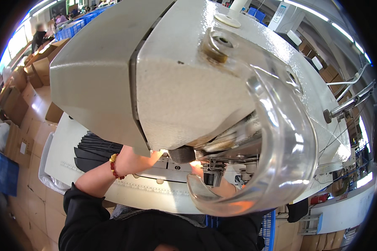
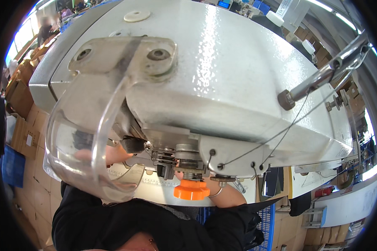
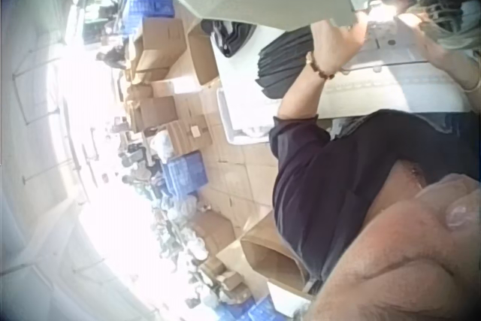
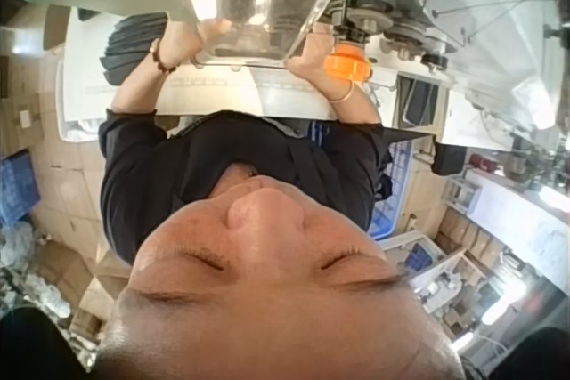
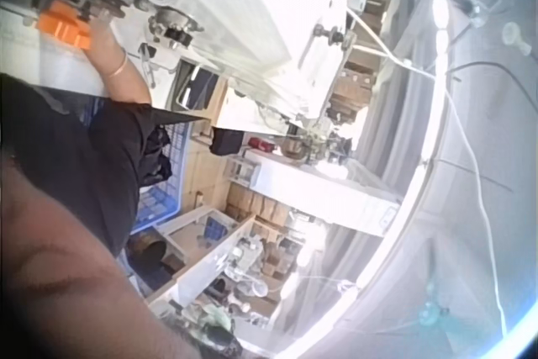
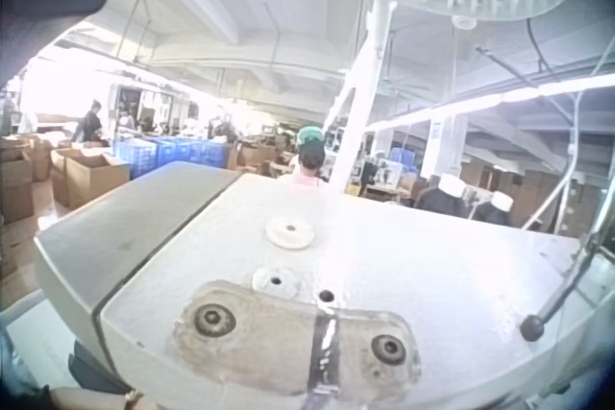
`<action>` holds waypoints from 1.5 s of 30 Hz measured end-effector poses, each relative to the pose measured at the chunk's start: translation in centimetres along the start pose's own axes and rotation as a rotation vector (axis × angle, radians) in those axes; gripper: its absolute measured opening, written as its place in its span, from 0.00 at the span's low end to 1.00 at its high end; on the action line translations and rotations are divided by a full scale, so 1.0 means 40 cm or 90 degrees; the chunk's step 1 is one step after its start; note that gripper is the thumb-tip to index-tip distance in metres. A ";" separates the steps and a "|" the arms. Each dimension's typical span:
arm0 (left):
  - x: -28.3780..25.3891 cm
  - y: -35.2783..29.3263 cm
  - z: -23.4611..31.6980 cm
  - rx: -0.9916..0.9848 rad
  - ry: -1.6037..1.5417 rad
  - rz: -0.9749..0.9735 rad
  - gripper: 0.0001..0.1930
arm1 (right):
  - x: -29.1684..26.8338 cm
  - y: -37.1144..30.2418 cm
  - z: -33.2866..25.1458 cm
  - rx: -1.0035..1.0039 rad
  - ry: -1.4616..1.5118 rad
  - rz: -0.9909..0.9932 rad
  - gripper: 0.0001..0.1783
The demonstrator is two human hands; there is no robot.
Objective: The person trims loose threads from fabric pieces using a thread clipper and stitches the pieces using a sewing machine.
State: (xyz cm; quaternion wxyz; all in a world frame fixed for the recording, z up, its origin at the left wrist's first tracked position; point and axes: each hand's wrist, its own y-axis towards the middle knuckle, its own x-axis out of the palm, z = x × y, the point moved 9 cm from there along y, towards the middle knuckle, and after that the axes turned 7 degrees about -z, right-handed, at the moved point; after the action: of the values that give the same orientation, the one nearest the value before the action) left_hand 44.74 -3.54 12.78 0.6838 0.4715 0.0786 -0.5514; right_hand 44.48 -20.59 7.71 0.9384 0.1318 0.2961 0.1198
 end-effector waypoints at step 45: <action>-0.403 -0.216 -0.793 -0.380 0.730 -0.381 0.24 | -0.066 -0.525 0.096 0.970 0.591 -0.023 0.08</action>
State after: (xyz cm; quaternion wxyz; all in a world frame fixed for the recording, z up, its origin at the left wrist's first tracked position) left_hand 44.54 31.07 0.82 0.4538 0.4381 0.6997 -0.3354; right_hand 47.70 -41.72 5.44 0.3832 0.6535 0.6474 -0.0830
